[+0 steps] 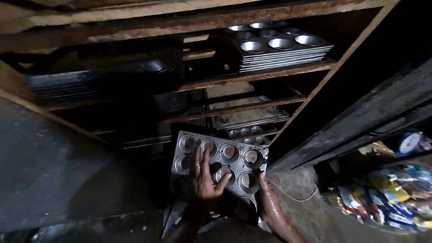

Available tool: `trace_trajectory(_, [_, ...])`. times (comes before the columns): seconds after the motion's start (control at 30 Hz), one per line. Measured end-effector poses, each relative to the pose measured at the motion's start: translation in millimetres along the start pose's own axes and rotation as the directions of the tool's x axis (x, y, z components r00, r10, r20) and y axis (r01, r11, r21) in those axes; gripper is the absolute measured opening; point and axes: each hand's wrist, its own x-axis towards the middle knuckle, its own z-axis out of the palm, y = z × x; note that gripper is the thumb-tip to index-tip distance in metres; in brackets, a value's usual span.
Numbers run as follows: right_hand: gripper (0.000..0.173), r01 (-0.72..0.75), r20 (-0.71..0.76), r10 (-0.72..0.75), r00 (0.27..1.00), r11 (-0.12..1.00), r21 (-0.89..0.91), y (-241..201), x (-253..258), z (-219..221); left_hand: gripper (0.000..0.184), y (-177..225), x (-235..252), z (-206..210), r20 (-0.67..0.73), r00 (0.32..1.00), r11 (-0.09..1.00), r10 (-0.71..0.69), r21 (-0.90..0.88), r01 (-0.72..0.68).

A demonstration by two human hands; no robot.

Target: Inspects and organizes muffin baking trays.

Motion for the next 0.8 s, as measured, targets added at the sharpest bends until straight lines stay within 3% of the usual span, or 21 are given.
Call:
trace_trajectory(0.17, [0.036, 0.077, 0.107, -0.068, 0.992, 0.993, -0.085, -1.1, -0.6, -0.2, 0.094, 4.3, 2.9, 11.3, -0.023, 0.999, 0.985, -0.027, 0.168, 0.031])
trace_trajectory(0.4, [0.033, 0.096, 0.193, -0.080, 0.978, 0.992, -0.076, -12.1, 11.0, -14.7, 0.082, 23.8, 6.3, 21.3, -0.075, 0.992, 0.978, -0.103, 0.175, 0.115])
trace_trajectory(0.53, [0.032, 0.127, 0.243, -0.114, 0.963, 0.991, -0.040, -23.6, 18.8, -21.2, 0.072, 36.2, 13.7, 24.7, -0.113, 0.992, 0.972, -0.055, 0.223, 0.079])
trace_trajectory(0.67, [0.036, 0.157, 0.236, -0.130, 0.963, 0.982, -0.101, -47.4, 28.9, -27.2, 0.060, 35.4, 16.6, 28.1, -0.204, 0.979, 0.994, -0.026, 0.097, 0.046])
trace_trajectory(0.8, [0.039, 0.080, 0.148, -0.056, 0.987, 0.984, -0.161, -70.2, 41.8, -26.8, 0.036, 38.6, 21.8, 30.1, -0.316, 0.938, 0.977, 0.139, -0.112, -0.182])
